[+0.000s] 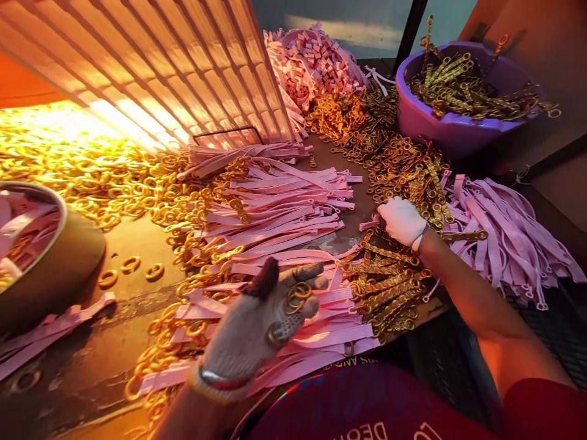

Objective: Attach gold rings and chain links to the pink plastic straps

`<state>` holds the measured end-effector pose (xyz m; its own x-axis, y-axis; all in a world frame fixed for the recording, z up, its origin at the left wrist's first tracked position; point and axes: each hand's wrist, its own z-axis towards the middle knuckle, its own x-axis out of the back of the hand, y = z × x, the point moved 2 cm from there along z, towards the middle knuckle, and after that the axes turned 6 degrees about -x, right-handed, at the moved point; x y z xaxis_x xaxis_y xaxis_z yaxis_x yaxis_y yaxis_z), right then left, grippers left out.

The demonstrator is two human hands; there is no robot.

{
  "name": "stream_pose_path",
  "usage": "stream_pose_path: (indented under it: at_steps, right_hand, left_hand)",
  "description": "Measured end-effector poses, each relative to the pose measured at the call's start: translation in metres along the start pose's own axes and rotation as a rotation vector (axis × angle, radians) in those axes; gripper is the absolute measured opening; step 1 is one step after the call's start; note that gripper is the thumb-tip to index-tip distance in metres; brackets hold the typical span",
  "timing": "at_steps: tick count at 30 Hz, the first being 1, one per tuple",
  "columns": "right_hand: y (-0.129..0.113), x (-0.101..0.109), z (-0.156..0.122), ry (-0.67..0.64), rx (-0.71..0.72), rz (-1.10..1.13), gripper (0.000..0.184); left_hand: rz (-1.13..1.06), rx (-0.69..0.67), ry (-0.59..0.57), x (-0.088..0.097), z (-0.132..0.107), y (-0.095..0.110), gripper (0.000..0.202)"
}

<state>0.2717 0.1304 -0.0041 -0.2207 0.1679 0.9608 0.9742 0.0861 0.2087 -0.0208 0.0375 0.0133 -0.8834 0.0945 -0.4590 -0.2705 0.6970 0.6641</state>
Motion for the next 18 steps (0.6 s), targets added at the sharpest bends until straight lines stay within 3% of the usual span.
stream_pose_path:
  at_steps: [3, 7, 10, 12, 13, 16, 18]
  right_hand:
    - [0.0, -0.002, 0.004, -0.017, 0.002, -0.002, 0.021]
    - [0.008, -0.008, 0.002, 0.036, -0.044, -0.009, 0.021]
    - [0.01, -0.002, -0.013, 0.307, -0.044, 0.138, 0.024]
    - [0.001, 0.008, -0.033, 0.499, 0.072, 0.42, 0.026]
    - [-0.008, 0.013, -0.045, 0.533, 0.161, 0.592, 0.026]
    - [-0.046, 0.025, -0.081, 0.384, 0.392, 1.007, 0.025]
    - [-0.071, 0.03, -0.099, 0.323, 0.436, 1.059, 0.024]
  left_hand:
    - [-0.077, 0.01, -0.042, -0.01, 0.001, -0.003, 0.053]
    - [0.067, -0.083, -0.021, -0.006, -0.003, -0.014, 0.04]
    - [0.17, -0.162, 0.012, -0.002, -0.001, -0.022, 0.036]
    - [0.229, -0.212, 0.048, -0.003, 0.001, -0.025, 0.031]
    - [0.259, -0.249, 0.066, -0.004, 0.002, -0.025, 0.028]
    - [0.345, -0.36, 0.096, -0.011, 0.003, -0.023, 0.022]
    - [0.361, -0.376, 0.08, -0.015, 0.002, -0.021, 0.023]
